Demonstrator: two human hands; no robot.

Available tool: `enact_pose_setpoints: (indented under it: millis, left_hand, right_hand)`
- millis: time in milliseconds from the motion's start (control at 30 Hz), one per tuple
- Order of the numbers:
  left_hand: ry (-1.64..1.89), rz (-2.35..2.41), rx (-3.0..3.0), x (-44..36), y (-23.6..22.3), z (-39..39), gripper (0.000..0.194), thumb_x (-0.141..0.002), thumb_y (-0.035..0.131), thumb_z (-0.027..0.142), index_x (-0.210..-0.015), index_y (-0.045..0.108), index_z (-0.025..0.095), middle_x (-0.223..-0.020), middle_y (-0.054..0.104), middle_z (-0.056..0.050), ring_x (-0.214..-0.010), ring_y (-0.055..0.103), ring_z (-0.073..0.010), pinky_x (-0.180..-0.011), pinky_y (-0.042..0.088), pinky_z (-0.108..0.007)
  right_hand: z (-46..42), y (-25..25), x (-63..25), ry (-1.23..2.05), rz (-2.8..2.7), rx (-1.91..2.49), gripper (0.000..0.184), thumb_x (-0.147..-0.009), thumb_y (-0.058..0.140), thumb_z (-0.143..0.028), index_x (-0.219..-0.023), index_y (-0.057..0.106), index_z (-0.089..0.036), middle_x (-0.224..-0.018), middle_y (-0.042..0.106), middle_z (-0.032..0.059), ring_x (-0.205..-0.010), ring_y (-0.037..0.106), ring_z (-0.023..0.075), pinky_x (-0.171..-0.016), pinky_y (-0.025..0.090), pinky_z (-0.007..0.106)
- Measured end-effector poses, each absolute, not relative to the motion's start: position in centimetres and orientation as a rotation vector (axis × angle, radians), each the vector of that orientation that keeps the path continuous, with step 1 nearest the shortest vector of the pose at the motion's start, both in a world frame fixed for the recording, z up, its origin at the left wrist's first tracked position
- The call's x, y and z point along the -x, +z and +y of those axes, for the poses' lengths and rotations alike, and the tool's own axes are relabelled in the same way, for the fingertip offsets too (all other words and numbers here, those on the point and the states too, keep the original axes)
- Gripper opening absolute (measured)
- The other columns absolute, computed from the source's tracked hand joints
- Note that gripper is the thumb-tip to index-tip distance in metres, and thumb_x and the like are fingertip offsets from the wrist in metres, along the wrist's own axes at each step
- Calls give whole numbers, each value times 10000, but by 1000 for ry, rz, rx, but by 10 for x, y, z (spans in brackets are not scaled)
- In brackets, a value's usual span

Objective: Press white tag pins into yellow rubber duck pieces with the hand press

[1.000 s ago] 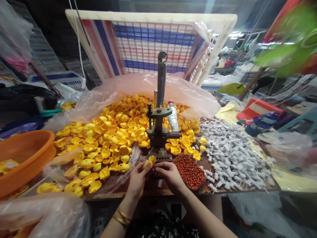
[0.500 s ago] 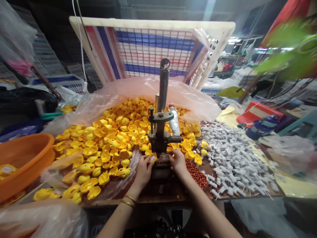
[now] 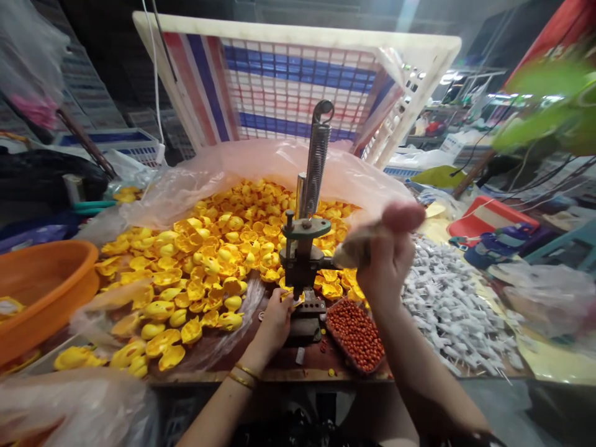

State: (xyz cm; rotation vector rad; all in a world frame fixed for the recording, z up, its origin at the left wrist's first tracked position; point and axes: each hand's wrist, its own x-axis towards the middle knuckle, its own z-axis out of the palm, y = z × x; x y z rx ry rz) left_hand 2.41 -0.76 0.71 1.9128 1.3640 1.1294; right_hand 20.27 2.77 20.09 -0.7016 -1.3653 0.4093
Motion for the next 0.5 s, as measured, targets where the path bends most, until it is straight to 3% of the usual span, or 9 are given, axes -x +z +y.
enact_pose_setpoints:
  millis: [133, 300, 500]
  left_hand:
    - [1139, 1379, -1916, -25, 4, -8, 234, -826, 420, 110, -961, 601, 176, -1010, 514, -99, -904, 539, -202, -842, 487, -367]
    - [1145, 1390, -1912, -26, 6, -8, 229, -836, 413, 119, -962, 595, 175, -1003, 516, -92, -902, 546, -197, -852, 487, -367]
    - [1163, 1381, -1890, -25, 6, -8, 230, -814, 440, 105, -943, 615, 182, -1007, 530, -94, -930, 555, -208, -869, 491, -384]
  right_hand:
    - [3, 201, -202, 470, -1260, 645, 332, -799, 627, -502, -648, 580, -210, -567, 514, -31, -509, 516, 97, -477, 420, 241]
    - [55, 229, -200, 635, -1184, 795, 408, -845, 586, -490, -580, 475, -200, -520, 455, -53, -436, 426, 59, -421, 344, 208]
    - [1, 196, -195, 417, -1228, 612, 300, -825, 622, -442, -647, 555, -211, -603, 540, -26, -503, 512, 92, -470, 423, 241]
